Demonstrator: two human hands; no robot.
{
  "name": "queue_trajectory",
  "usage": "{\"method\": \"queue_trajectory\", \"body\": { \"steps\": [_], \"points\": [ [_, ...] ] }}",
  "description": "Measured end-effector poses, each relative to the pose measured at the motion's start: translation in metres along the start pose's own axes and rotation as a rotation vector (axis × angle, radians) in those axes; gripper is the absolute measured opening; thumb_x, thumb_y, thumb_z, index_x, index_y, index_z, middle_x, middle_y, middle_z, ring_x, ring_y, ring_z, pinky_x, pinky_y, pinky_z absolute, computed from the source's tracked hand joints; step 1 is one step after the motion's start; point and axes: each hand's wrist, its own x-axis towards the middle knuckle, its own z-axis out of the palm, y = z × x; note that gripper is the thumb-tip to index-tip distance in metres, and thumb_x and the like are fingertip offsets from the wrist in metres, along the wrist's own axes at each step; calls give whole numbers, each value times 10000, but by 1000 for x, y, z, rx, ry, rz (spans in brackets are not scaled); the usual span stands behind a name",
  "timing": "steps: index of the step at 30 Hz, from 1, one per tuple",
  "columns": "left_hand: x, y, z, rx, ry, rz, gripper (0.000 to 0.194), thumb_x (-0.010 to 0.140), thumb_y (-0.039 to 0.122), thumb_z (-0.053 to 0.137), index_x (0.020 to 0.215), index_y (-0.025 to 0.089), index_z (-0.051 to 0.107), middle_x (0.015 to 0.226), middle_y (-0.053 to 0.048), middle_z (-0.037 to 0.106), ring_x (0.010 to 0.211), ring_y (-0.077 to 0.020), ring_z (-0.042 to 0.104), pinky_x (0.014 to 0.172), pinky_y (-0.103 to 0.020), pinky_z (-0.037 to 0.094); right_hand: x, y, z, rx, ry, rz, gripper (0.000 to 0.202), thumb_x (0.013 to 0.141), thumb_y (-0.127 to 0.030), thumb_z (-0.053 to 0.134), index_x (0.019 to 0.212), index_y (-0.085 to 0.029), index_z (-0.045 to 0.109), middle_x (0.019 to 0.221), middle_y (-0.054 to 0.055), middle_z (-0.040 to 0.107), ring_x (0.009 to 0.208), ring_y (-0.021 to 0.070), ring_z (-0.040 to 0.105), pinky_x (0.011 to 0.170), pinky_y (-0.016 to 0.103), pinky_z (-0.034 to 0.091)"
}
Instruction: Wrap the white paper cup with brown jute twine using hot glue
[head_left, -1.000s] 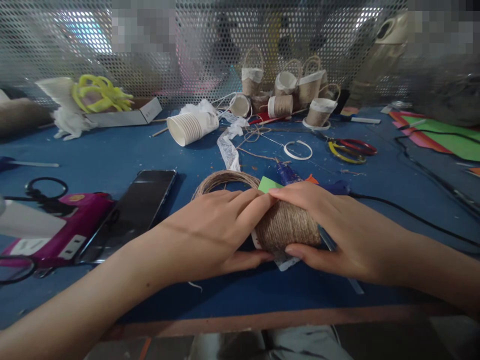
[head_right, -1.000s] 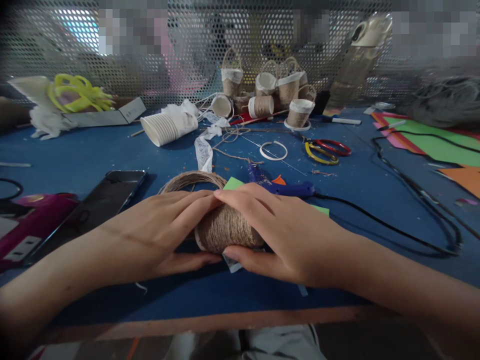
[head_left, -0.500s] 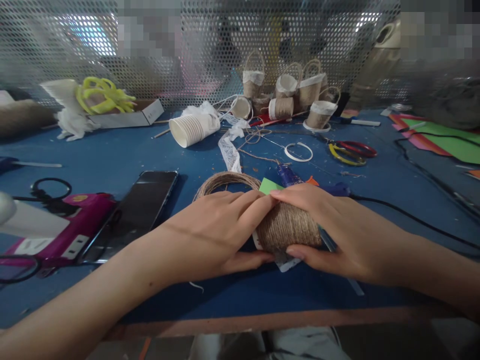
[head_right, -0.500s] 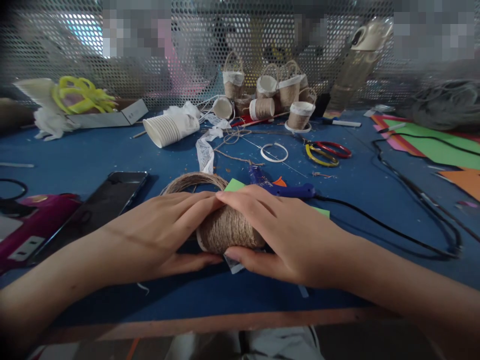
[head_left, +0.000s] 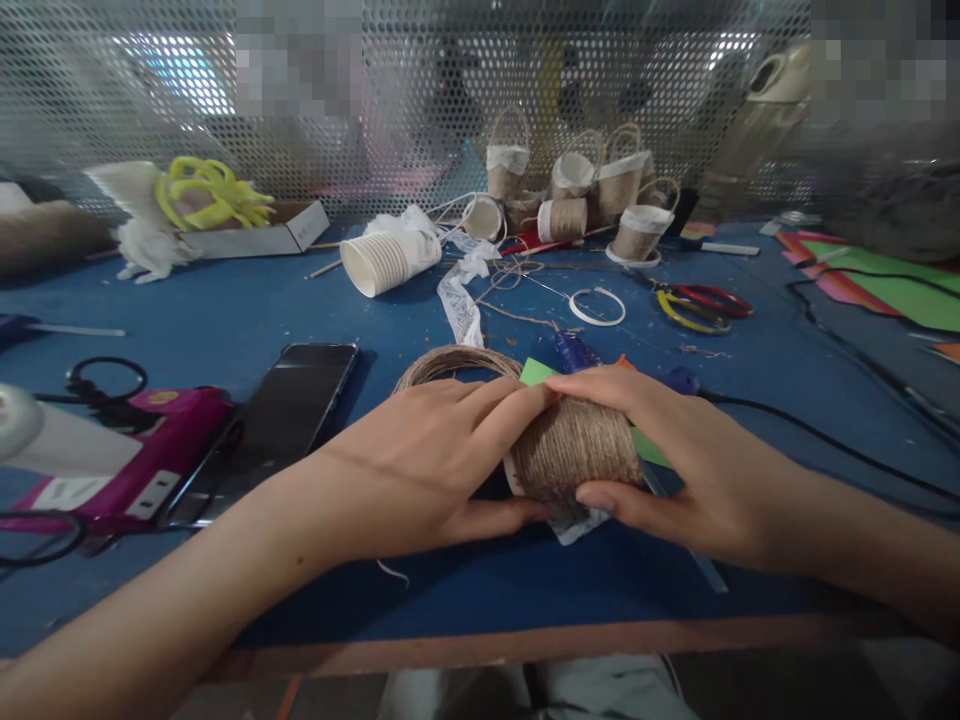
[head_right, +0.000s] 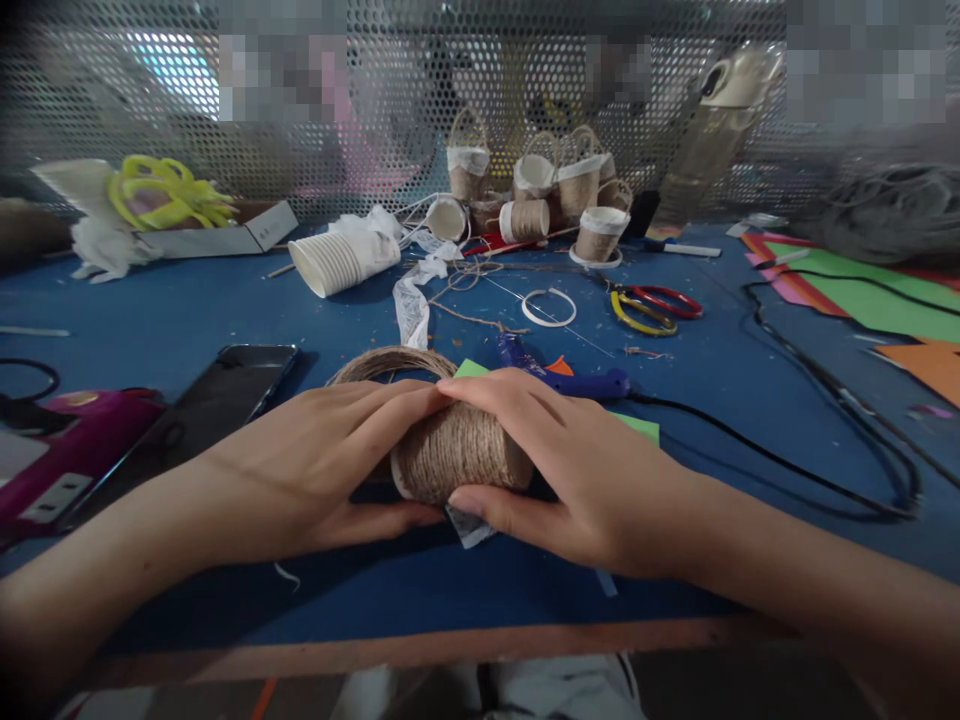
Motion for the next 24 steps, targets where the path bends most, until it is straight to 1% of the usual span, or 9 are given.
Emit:
{"method": "queue_trajectory", "body": {
  "steps": [4, 7, 10, 13, 15, 17, 20, 22, 24],
  "points": [
    [-1, 0, -2, -54, 4, -26, 636, 973, 472, 622, 1425, 86, 396, 1330, -220, 673, 1107, -410, 730, 912, -551, 607, 0, 1, 2, 49, 46, 27, 669, 958, -474, 664, 1519, -237, 387, 1465, 118, 626, 1313, 311, 642, 1062, 427, 581],
    [-1, 0, -4, -114, 28, -79, 633, 948, 437, 636, 1438, 109, 406, 1373, -205, 651, 1191, -405, 692, 959, -545, 580, -1, 0, 6, 87, 84, 79, 757, 947, -476, 680, 1576, -296, 301, 1542, 96, 563, 1381, 338, 587, 1113, 483, 551],
    [1, -1, -7, -211, 34, -213, 649, 909, 437, 679, 1436, 149, 435, 1391, -166, 646, 1215, -373, 674, 984, -498, 558, -3, -2, 9, 130, 124, 168, 810, 956, -439, 674, 1613, -380, 204, 1631, 51, 463, 1453, 352, 509, 1148, 518, 527],
    [3, -2, -11, -380, 58, -363, 655, 892, 494, 702, 1431, 199, 472, 1350, -103, 668, 1162, -321, 681, 965, -414, 543, -4, -3, 9, 188, 172, 227, 809, 964, -388, 664, 1615, -428, 184, 1680, 14, 375, 1474, 357, 480, 1099, 479, 582],
    [3, -4, -13, -534, 73, -418, 610, 902, 523, 692, 1405, 230, 512, 1280, -60, 692, 1081, -281, 695, 908, -358, 543, -3, -3, 8, 201, 184, 223, 785, 969, -357, 652, 1610, -429, 204, 1681, 7, 367, 1459, 351, 496, 1070, 455, 605],
    [3, -5, -15, -695, 69, -446, 528, 923, 494, 681, 1376, 254, 551, 1245, -29, 697, 1052, -252, 694, 891, -319, 538, -2, -3, 7, 196, 182, 204, 758, 974, -330, 640, 1602, -423, 226, 1658, 10, 402, 1444, 344, 511, 1060, 457, 609],
    [2, -5, -16, -868, 65, -504, 470, 933, 453, 689, 1358, 286, 577, 1232, -6, 695, 1107, -249, 677, 915, -306, 533, -1, -3, 7, 200, 185, 188, 712, 977, -305, 626, 1582, -401, 264, 1626, 35, 444, 1415, 342, 536, 1055, 485, 606],
    [2, -4, -16, -970, 60, -553, 422, 937, 464, 681, 1308, 278, 609, 1188, -6, 701, 1092, -250, 677, 889, -305, 544, 0, -2, 7, 197, 185, 191, 656, 980, -296, 614, 1558, -361, 311, 1605, 69, 467, 1404, 345, 544, 1083, 514, 581],
    [2, -4, -16, -1024, 57, -591, 399, 931, 491, 678, 1255, 261, 636, 1157, -15, 699, 1073, -258, 674, 869, -315, 554, 0, -2, 6, 179, 181, 190, 599, 984, -289, 600, 1531, -317, 358, 1581, 99, 493, 1417, 349, 529, 1128, 540, 538]
  ]
}}
